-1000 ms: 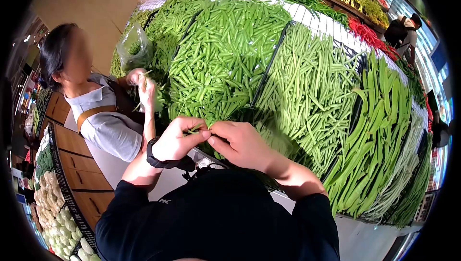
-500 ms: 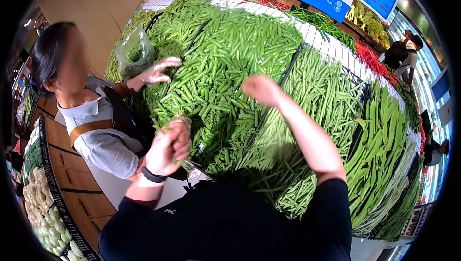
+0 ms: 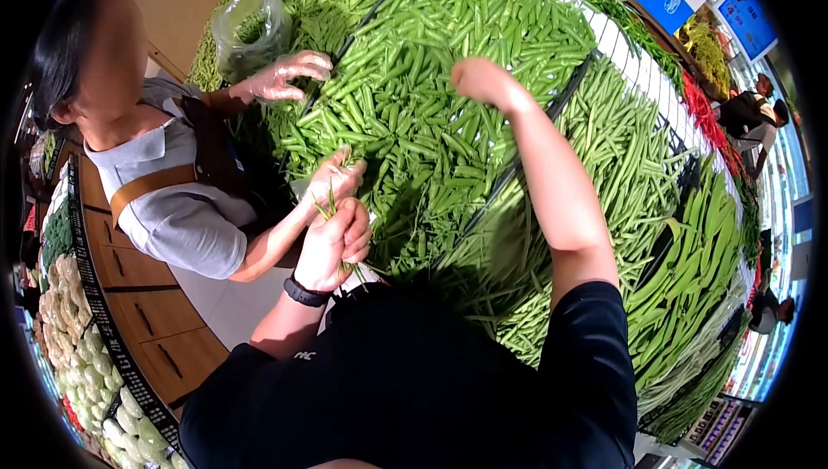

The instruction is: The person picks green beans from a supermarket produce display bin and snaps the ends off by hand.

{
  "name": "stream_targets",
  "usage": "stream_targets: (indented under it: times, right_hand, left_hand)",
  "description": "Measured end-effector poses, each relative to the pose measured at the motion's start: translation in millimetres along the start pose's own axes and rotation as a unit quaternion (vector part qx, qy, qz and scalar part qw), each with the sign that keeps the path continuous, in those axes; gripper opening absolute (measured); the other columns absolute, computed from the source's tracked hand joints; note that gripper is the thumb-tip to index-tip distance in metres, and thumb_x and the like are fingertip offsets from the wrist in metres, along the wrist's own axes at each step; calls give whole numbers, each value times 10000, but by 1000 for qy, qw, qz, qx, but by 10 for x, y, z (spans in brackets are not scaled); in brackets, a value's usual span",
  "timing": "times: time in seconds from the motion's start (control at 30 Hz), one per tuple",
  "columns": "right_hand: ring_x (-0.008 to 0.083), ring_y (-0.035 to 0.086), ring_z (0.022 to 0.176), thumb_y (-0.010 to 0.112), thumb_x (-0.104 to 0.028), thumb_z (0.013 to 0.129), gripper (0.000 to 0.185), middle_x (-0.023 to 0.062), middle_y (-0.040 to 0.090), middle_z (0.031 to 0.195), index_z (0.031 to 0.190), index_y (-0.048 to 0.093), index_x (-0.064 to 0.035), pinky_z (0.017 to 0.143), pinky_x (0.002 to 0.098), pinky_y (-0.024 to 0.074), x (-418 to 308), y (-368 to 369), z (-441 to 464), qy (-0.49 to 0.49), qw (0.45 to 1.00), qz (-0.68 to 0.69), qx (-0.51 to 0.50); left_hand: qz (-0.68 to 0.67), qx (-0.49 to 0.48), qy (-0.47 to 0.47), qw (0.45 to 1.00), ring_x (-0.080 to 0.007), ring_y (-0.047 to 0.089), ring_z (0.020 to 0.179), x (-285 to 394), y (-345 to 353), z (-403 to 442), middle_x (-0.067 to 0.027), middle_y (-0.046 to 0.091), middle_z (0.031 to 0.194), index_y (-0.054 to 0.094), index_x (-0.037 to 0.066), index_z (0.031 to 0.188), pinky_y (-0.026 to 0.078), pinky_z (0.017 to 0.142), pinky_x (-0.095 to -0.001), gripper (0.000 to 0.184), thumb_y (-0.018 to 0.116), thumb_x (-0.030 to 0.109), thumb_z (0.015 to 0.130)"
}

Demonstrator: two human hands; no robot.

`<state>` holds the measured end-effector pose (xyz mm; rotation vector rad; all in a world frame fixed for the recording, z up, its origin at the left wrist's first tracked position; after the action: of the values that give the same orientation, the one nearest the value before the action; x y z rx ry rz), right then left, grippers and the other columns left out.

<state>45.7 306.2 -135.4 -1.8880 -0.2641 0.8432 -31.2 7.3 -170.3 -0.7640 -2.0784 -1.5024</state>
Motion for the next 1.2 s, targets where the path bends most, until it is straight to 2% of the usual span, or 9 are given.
stream_targets:
  times: [0.13,0.2,0.4,0.6,0.67,0.73,0.8,0.93,1.2]
  right_hand:
    - [244,648,980,645,-99,856,283,155,660,1125,1128,645,-22,920,353,518,197,868,-340,9,985,-72,-154]
    - [260,665,944,627,-169,885,282,175,678,1031,1096,632,18,852,354,544,315,997,-352,-17,988,-152,-1]
    - [326,656,803,595,-143,883,160,182,657,851,925,614,10,742,422,530,270,856,-611,44,994,-30,97]
    - [188,588,637,558,-147,909,206,110,635,792,1037,537,14,621,358,482,36,501,-1139,26,971,202,124]
    - [183,602,690,531,-163,932,212,108,630,845,1052,530,11,640,367,488,-374,566,-1426,-31,970,232,58]
    - [204,614,742,507,-175,949,195,105,612,862,1040,546,-8,654,371,492,-902,467,-1828,-234,955,157,95]
    - [271,624,793,517,-184,943,174,122,603,850,1006,562,-28,672,390,493,-1200,439,-2153,-270,957,95,50]
    - [309,611,723,557,-194,913,139,107,600,833,939,584,-61,594,386,488,-1188,367,-2445,-257,957,44,128]
    - [299,596,626,588,-184,886,106,78,576,707,866,586,-79,521,374,479,-1407,301,-2715,-308,932,102,164]
  left_hand:
    - [18,37,3,999,-65,259,419,-23,-4,-20,31,318,561,358,122,682,201,371,-218,381,413,270,1029]
    - [13,35,7,999,-70,254,413,-34,-1,-20,28,309,554,346,124,664,196,371,-220,401,413,276,1029]
    - [37,-4,21,999,-75,255,435,-47,88,1,20,290,578,326,128,697,206,380,-210,388,409,312,1028]
    - [183,54,83,978,-38,305,467,185,104,23,40,427,630,532,21,1115,248,412,-191,219,424,171,997]
    - [312,25,165,935,-25,313,511,296,272,77,65,405,651,544,29,1081,252,456,-174,168,460,136,982]
    - [454,10,284,845,-98,490,660,454,560,39,15,546,788,546,30,1046,421,639,-221,142,564,102,924]
    - [528,-24,272,804,-168,556,728,467,846,-62,-48,605,860,542,29,1045,467,718,-270,245,664,143,866]
    - [623,-143,279,717,-310,572,608,355,1100,-66,-134,570,677,574,22,831,452,571,-335,188,711,150,820]
    - [553,-226,311,739,-332,550,578,420,1365,-401,-129,539,632,563,22,741,402,504,-363,108,642,67,800]
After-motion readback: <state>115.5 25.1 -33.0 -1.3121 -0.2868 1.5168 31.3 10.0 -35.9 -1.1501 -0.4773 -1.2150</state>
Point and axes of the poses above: each hand's wrist, its own z-axis towards the middle knuckle, its own y-axis out of the palm, x = y × z, the point moved 10 cm from there along z, towards the middle knuckle
